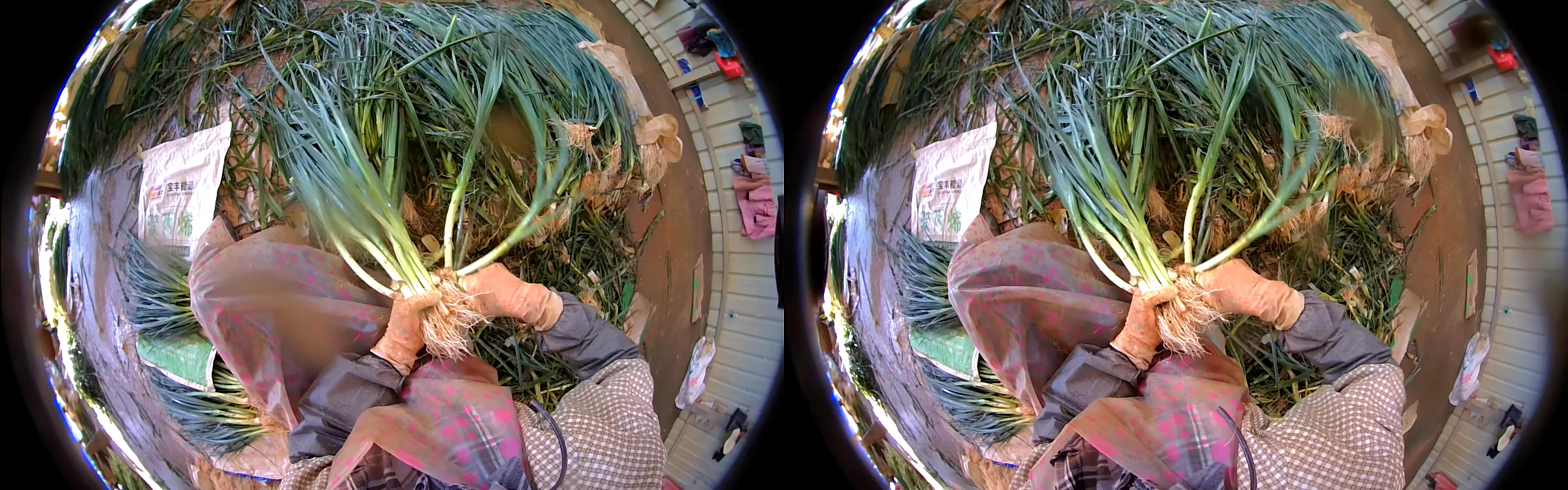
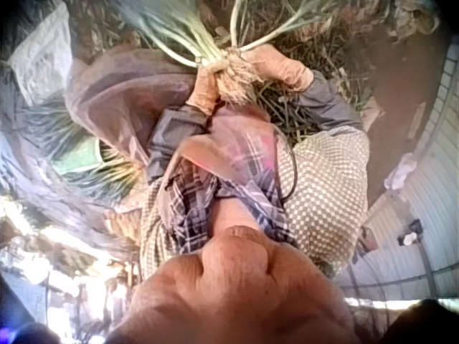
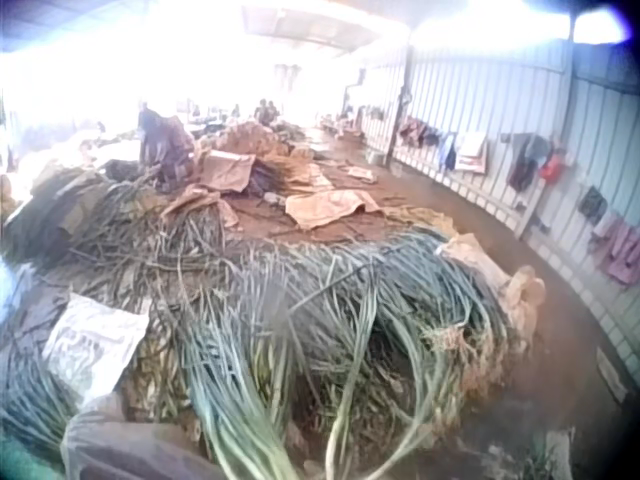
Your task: The person picks up bundles of leeks from a pile on the floor, peels away outer layers by hand, and places the cleaned leeks onto a white sack.
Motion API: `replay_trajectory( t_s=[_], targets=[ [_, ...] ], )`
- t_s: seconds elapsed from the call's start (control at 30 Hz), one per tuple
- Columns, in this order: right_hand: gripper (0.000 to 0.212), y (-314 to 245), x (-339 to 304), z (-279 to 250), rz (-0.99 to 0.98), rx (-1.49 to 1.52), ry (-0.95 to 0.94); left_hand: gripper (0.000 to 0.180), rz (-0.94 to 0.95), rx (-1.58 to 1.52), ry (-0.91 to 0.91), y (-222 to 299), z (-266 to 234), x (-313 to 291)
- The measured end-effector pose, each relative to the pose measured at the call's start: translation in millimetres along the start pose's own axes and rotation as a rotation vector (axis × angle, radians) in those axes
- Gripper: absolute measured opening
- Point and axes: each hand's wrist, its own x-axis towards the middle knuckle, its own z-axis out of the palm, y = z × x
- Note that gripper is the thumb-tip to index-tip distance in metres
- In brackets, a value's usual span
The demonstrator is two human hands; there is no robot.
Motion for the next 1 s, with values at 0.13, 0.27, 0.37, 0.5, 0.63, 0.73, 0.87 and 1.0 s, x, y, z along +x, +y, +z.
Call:
replay_trajectory(
  t_s=[0.13,0.27,0.37,0.5,0.63,0.73,0.87,1.0],
  targets=[
    [0.017,-25,-11,11,-0.096,-0.201,-0.737,0.032,0.037,0.026,0.031,1,7,-3],
    [0.02,0,-74,57,0.169,-0.02,-0.75,0.035,0.051,-0.045,0.033,8,20,-4],
    [0.059,45,-88,17,0.795,-0.359,-1.141,0.036,0.031,-0.035,-0.04,7,13,-1],
    [0.071,40,-31,-20,0.696,0.322,-0.027,0.039,-0.048,-0.139,-0.07,12,20,-7],
    [0.054,20,52,-11,0.438,1.228,0.019,0.038,-0.084,-0.203,-0.056,10,4,-9],
    [0.049,9,70,10,0.437,1.218,0.171,0.037,-0.006,-0.219,-0.019,24,-3,-16],
    [0.018,5,41,26,0.072,-0.385,0.333,0.041,0.065,-0.18,0.017,23,6,-14],
    [0.018,-54,-5,-37,0.147,0.629,-0.113,0.042,0.093,-0.168,0.071,24,3,-13]
  ],
)
